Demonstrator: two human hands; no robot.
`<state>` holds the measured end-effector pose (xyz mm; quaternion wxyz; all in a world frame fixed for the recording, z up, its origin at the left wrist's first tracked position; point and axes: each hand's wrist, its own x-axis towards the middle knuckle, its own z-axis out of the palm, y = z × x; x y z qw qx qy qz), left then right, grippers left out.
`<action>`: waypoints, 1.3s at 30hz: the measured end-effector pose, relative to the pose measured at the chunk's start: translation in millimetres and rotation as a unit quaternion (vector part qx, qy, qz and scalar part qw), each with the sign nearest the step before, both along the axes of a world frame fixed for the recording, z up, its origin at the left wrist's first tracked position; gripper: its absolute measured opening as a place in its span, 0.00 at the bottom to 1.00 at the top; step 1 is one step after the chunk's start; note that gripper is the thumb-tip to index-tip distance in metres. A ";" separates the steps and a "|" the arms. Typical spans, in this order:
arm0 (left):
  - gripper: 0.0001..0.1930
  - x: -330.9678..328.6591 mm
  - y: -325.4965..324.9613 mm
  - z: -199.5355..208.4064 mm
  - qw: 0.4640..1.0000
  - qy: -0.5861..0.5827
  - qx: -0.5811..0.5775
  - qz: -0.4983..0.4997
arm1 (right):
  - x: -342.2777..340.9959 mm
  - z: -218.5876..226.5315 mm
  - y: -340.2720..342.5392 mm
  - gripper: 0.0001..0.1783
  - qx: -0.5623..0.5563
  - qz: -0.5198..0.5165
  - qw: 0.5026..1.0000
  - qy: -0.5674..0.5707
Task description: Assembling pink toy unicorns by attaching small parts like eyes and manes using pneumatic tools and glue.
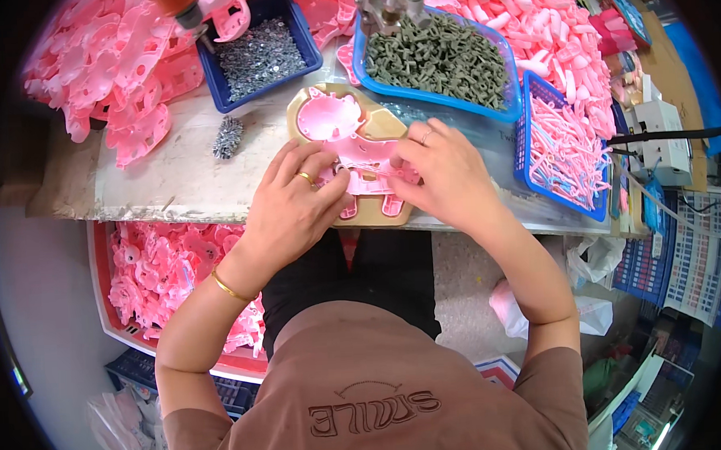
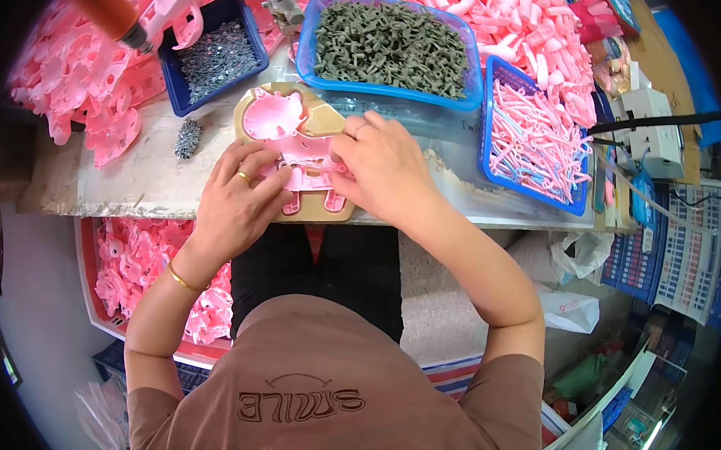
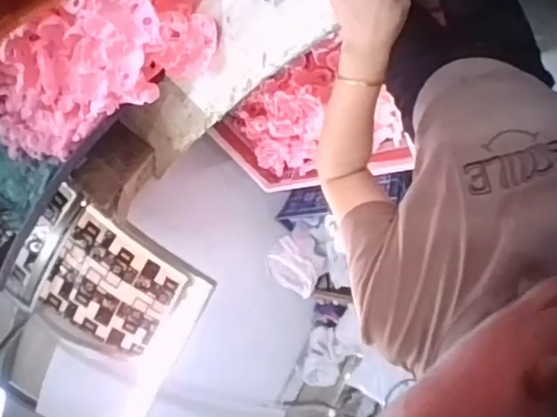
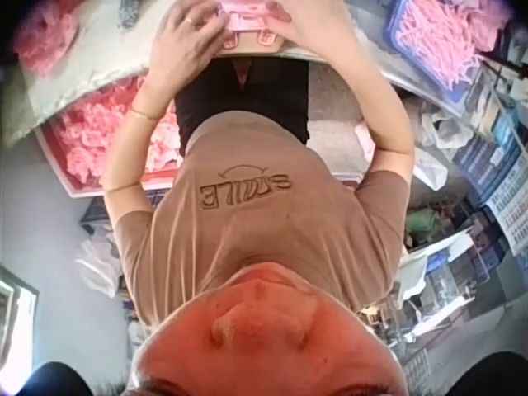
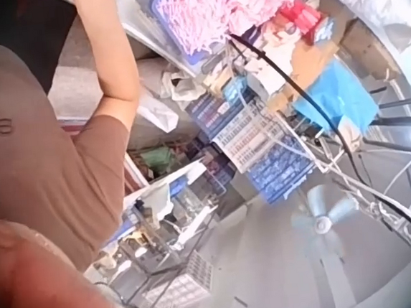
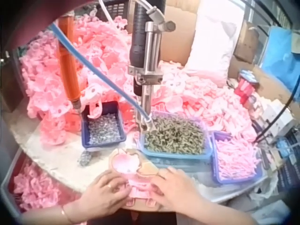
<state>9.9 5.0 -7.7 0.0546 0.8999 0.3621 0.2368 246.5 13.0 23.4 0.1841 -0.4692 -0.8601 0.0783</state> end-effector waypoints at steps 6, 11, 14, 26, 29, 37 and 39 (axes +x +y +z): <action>0.14 2.1 -0.4 -2.1 1.000 -0.006 0.003 0.003 | 0.7 -7.4 3.1 0.09 0.006 0.021 1.000 0.014; 0.14 2.6 0.2 -2.6 1.000 0.002 -0.006 0.006 | 4.0 -9.4 5.8 0.07 0.028 0.008 0.999 0.028; 0.14 3.2 1.6 -4.0 1.000 0.003 -0.005 0.008 | 4.7 -10.6 6.2 0.06 0.027 0.001 0.999 0.018; 0.16 -2.9 -1.0 5.2 0.999 -0.038 -0.034 0.002 | -14.8 16.3 24.7 0.08 -0.037 0.023 0.999 0.014; 0.15 -10.1 12.2 7.2 0.992 -0.117 -0.036 0.007 | -50.4 58.4 57.0 0.14 0.082 0.011 0.968 0.237; 0.05 -61.9 111.2 16.8 0.963 0.070 0.025 0.260 | -144.4 134.1 152.9 0.26 0.075 -0.079 0.932 0.345; 0.10 -59.2 132.0 14.1 0.949 0.171 -0.059 0.258 | -153.5 127.8 156.8 0.25 0.114 -0.069 0.939 0.316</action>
